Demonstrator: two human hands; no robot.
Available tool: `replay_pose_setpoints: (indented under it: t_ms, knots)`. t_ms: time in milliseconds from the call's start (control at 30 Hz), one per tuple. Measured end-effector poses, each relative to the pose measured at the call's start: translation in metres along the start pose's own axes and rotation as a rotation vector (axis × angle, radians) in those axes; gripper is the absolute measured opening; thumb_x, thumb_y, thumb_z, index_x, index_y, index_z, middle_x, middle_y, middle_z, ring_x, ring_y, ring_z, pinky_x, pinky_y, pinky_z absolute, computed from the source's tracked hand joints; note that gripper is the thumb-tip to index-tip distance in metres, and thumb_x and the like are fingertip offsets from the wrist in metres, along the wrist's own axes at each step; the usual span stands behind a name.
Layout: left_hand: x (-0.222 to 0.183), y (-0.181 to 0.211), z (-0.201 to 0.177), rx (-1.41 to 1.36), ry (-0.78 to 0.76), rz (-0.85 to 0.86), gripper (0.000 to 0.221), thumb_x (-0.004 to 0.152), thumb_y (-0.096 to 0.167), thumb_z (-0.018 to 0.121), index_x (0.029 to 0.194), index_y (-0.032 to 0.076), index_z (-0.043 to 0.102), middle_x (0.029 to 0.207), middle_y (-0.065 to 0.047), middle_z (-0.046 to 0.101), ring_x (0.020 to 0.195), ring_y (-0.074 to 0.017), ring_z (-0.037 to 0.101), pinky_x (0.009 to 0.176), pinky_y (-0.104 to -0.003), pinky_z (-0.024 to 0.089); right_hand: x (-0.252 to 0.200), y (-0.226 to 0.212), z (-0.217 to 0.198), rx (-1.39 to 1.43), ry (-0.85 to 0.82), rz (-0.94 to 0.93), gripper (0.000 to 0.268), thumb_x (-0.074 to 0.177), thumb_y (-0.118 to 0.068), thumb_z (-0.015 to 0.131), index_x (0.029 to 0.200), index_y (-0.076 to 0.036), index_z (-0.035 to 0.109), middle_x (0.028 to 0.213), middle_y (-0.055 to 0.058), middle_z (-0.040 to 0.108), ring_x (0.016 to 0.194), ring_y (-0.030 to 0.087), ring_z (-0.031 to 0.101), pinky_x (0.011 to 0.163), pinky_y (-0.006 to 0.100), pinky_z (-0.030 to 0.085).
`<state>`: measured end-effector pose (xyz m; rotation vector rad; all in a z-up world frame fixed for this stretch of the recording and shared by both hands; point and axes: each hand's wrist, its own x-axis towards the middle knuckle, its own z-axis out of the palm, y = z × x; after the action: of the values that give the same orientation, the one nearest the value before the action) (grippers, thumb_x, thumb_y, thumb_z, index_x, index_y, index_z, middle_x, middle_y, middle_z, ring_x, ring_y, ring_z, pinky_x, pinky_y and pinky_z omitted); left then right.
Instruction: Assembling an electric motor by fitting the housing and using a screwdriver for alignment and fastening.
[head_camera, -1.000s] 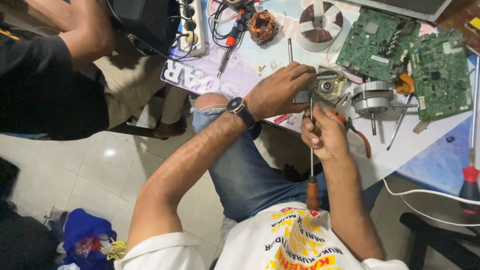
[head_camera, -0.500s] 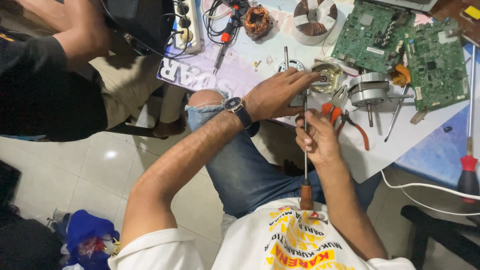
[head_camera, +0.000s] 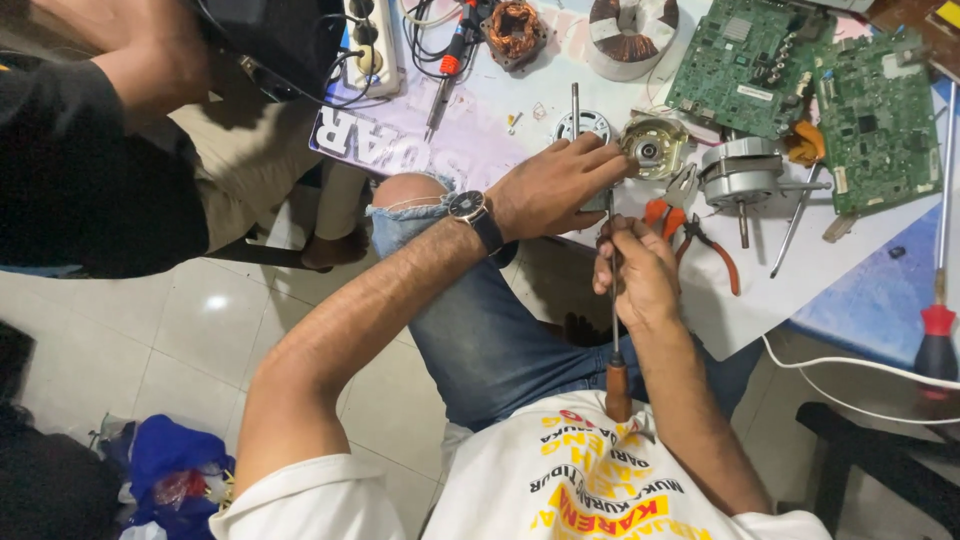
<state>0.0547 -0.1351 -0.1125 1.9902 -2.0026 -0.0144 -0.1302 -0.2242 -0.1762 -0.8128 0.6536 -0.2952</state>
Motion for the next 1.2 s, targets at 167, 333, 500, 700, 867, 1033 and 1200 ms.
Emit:
replay_pose_setpoints:
  t_ms: [167,333,500,700,867,1033,1200]
  knots:
    - [-0.003,0.003,-0.001,0.028,0.005,-0.021,0.068,0.08,0.025,0.09,0.134,0.014,0.05,0.114,-0.008,0.059,0.113,-0.0282,0.057,0.083,-0.043,0.058,-0.018,-0.01,0.016,-0.114,0.013,-0.05,0.019,0.102,-0.023,0.066,0.104,-0.005,0.06,0.08,0.013,0.064,0.048,0.024,0.067,0.036,0.041,0.057]
    - [-0.006,0.008,-0.012,0.004,-0.016,-0.051,0.062,0.08,0.021,0.089,0.13,0.014,0.052,0.113,-0.01,0.06,0.112,-0.0297,0.058,0.082,-0.044,0.059,-0.067,-0.014,-0.007,-0.628,-0.008,-0.271,0.051,0.097,-0.03,0.076,0.123,0.005,0.051,0.102,0.024,0.064,0.069,0.03,0.073,0.054,0.042,0.061]
    - [-0.012,0.0,-0.003,-0.008,0.002,-0.023,0.068,0.084,0.028,0.086,0.135,0.009,0.046,0.13,-0.011,0.059,0.11,-0.0285,0.053,0.082,-0.043,0.055,-0.143,-0.036,-0.015,-1.321,-0.038,0.454,0.082,0.071,-0.045,0.087,0.137,-0.023,0.045,0.141,0.003,0.063,0.126,0.027,0.066,0.1,0.04,0.054]
    - [-0.007,-0.002,-0.002,-0.022,0.022,-0.059,0.062,0.086,0.029,0.083,0.132,0.008,0.048,0.125,-0.012,0.059,0.108,-0.0303,0.052,0.078,-0.045,0.055,-0.151,0.0,-0.05,-1.055,0.112,0.127,0.045,0.082,-0.021,0.08,0.122,-0.009,0.064,0.114,0.009,0.078,0.109,0.02,0.074,0.094,0.032,0.058]
    - [0.002,-0.007,-0.026,-0.048,0.169,-0.104,0.06,0.087,0.022,0.086,0.132,0.008,0.05,0.126,-0.01,0.06,0.109,-0.0286,0.054,0.081,-0.042,0.055,-0.144,-0.021,-0.036,-0.868,0.138,-0.124,0.037,0.096,-0.017,0.064,0.13,-0.003,0.06,0.109,0.013,0.076,0.092,0.02,0.07,0.082,0.031,0.059]
    - [0.003,-0.017,-0.043,-0.035,0.248,-0.174,0.056,0.087,0.024,0.087,0.129,0.008,0.053,0.128,-0.011,0.06,0.114,-0.0274,0.054,0.091,-0.042,0.055,-0.127,-0.041,-0.033,-0.772,0.093,-0.204,0.036,0.102,-0.028,0.055,0.129,-0.004,0.059,0.095,0.007,0.069,0.067,0.011,0.054,0.057,0.026,0.044]
    - [-0.002,-0.018,-0.058,-0.097,0.273,-0.118,0.053,0.085,0.013,0.086,0.124,0.007,0.05,0.124,-0.014,0.057,0.11,-0.0317,0.052,0.09,-0.045,0.052,-0.115,-0.054,-0.035,-0.163,-0.083,0.136,0.033,0.106,-0.025,0.05,0.117,0.004,0.061,0.076,0.016,0.058,0.042,0.016,0.045,0.035,0.025,0.033]
